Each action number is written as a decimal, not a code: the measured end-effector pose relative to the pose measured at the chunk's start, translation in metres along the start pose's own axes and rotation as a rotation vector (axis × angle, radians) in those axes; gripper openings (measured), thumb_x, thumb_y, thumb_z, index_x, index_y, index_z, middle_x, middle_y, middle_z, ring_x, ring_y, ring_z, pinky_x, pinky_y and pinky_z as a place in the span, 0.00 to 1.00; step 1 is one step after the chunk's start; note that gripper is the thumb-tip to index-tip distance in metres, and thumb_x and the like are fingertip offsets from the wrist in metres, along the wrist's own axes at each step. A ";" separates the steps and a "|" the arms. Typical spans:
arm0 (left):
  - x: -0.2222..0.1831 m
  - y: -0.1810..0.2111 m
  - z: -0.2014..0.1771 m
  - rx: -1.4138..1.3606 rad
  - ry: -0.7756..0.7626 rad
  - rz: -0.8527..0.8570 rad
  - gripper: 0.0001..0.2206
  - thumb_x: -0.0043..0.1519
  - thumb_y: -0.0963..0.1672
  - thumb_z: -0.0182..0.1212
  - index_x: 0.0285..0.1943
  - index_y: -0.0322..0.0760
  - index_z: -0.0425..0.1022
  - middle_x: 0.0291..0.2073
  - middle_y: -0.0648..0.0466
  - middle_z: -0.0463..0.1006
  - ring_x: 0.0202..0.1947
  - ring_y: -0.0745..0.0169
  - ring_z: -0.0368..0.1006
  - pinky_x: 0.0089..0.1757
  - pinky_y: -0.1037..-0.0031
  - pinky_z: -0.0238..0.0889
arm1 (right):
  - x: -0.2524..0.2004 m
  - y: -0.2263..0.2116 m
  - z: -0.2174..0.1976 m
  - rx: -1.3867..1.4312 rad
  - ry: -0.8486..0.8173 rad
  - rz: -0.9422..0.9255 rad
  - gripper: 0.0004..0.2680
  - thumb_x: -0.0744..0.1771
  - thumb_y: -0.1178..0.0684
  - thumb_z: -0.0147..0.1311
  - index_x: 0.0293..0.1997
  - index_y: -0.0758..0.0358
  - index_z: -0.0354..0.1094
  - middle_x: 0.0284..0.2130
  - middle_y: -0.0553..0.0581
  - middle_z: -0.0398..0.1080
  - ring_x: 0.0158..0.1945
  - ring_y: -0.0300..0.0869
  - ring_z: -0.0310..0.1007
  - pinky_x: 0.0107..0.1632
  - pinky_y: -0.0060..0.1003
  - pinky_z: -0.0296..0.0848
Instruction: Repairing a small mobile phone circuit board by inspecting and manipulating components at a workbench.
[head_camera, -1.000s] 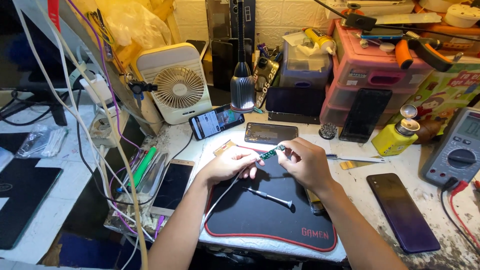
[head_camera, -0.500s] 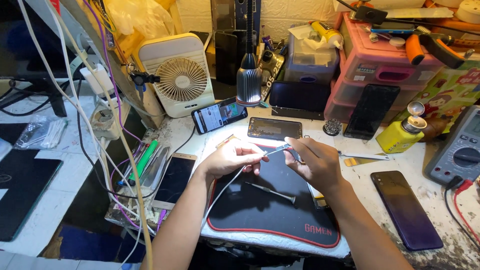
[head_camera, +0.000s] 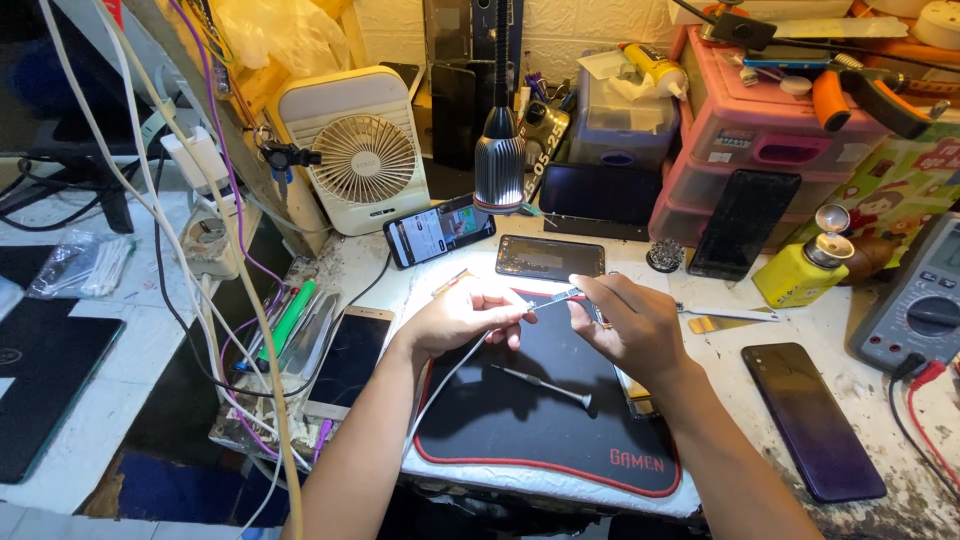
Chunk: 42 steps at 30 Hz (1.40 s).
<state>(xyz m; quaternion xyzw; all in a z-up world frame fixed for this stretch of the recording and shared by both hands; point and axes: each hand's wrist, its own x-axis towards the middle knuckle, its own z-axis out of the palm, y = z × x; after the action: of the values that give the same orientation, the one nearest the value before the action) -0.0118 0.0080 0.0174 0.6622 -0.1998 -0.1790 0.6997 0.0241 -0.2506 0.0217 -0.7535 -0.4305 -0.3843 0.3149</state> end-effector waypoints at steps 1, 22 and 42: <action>0.001 -0.003 -0.001 0.010 0.000 0.002 0.12 0.71 0.44 0.56 0.51 0.31 0.82 0.30 0.48 0.83 0.27 0.70 0.70 0.36 0.78 0.69 | 0.000 0.000 -0.001 0.007 -0.009 0.007 0.07 0.65 0.54 0.65 0.43 0.65 0.79 0.27 0.60 0.74 0.23 0.46 0.74 0.29 0.34 0.76; -0.006 0.018 0.002 0.080 -0.002 -0.186 0.15 0.68 0.50 0.58 0.53 0.38 0.82 0.30 0.58 0.82 0.26 0.76 0.64 0.39 0.84 0.59 | -0.022 0.020 0.003 -0.137 -0.188 0.028 0.10 0.65 0.54 0.62 0.51 0.57 0.76 0.33 0.47 0.74 0.25 0.35 0.66 0.29 0.30 0.64; 0.004 -0.008 -0.007 0.074 -0.006 -0.152 0.13 0.69 0.49 0.58 0.53 0.38 0.82 0.27 0.55 0.81 0.26 0.73 0.65 0.34 0.83 0.59 | -0.025 0.022 0.007 -0.173 -0.310 0.156 0.07 0.66 0.50 0.57 0.48 0.51 0.76 0.32 0.44 0.76 0.30 0.35 0.70 0.31 0.31 0.64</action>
<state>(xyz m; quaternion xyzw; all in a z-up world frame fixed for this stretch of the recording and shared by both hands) -0.0052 0.0114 0.0092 0.7004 -0.1574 -0.2259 0.6585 0.0376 -0.2645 -0.0059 -0.8591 -0.3795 -0.2735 0.2078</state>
